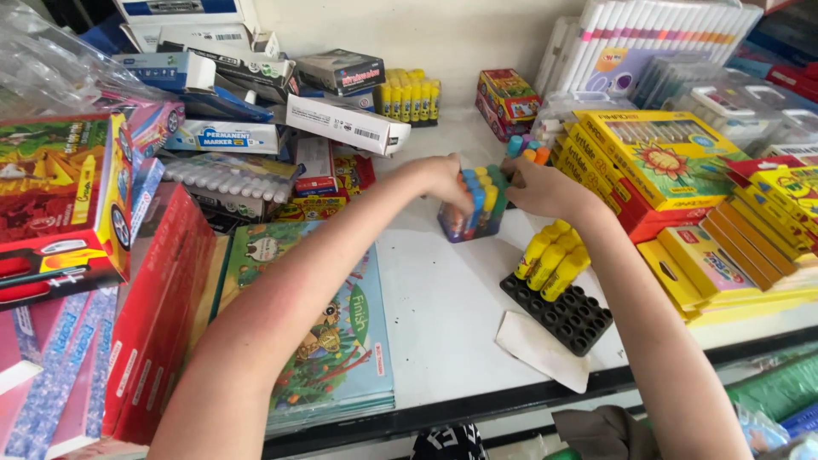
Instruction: The recorder is organizing various toy and stationery items on a shop shelf.
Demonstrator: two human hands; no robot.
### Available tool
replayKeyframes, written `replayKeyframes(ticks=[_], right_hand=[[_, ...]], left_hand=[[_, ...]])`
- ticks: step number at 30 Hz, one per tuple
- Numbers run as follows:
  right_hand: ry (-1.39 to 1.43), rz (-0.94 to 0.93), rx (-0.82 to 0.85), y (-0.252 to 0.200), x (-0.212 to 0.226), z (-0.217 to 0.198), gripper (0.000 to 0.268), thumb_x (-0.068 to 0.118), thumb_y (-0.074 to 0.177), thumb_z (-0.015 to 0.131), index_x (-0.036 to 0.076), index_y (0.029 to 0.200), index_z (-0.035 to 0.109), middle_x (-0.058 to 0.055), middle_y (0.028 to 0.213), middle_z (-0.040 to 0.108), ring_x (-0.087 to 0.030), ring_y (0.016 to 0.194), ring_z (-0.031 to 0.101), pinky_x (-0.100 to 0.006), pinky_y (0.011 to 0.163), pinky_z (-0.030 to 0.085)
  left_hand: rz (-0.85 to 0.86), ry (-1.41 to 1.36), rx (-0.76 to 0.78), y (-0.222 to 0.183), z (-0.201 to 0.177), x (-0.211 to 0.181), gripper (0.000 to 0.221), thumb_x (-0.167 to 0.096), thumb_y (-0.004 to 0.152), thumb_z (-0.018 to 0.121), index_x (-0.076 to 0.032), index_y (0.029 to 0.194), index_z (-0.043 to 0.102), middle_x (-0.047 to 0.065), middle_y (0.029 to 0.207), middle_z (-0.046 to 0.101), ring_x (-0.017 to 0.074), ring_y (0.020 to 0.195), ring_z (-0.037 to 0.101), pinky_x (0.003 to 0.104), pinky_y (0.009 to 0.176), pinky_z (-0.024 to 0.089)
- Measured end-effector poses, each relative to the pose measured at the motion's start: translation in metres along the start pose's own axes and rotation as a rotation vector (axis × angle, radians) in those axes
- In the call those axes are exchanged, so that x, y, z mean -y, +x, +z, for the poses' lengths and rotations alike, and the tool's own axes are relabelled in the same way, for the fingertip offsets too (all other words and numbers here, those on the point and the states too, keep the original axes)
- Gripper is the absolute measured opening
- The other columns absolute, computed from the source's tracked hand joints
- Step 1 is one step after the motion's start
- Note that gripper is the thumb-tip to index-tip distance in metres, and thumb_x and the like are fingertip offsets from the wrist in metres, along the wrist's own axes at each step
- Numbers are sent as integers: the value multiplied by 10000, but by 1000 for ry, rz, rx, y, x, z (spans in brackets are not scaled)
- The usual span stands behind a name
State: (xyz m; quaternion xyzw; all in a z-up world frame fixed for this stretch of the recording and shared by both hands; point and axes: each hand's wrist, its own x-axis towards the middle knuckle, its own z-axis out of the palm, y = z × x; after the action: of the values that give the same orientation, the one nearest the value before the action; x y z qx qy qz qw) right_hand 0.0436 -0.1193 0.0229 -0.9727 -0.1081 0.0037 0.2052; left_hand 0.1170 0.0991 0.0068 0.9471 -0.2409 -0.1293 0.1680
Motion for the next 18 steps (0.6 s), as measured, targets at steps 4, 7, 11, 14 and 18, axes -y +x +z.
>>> replayKeyframes(ticks=[4,7,11,14,18], right_hand=[[74,34,138,-23,15,-11,472,220,934,593,12,1354,551,-145,1103,771,-250,1023,743,-361,920,558],[273,-16,343,-50,28,-23,408,209,953,539,-21,1288,572,-112,1064,788,-203,1012,740,-343,905,570],[192,-25,337,-85,35,-34,410,275,967,543,50,1303,606,-68,1079,794,-191,1068,727,-325,968,528],[123,-91,227,-113,44,-37,458,329,947,578,99,1342,603,-89,1183,724,-225,1141,682,-341,992,510],[-97,-221,-53,-143,26,-30,623,411,921,675,117,1443,505,-175,1425,510,-355,1348,477,-422,1081,403]], left_hand=[[3,194,207,-40,-25,-25,1246,-548,541,891,55,1462,308,236,1250,666,323,1039,725,388,834,625],[11,230,414,-65,-33,-44,1308,-449,534,923,50,1513,213,199,1257,680,271,1117,718,369,880,633],[-29,277,537,-92,-35,-72,1349,-340,542,935,35,1543,112,164,1246,742,243,1196,702,380,924,616],[10,338,583,-99,-30,-85,1339,-361,544,936,-23,1559,131,146,1245,728,245,1190,693,395,926,611],[62,570,495,-101,-13,-104,1300,-560,623,869,1,1580,193,206,1260,716,321,1100,735,420,903,607]])
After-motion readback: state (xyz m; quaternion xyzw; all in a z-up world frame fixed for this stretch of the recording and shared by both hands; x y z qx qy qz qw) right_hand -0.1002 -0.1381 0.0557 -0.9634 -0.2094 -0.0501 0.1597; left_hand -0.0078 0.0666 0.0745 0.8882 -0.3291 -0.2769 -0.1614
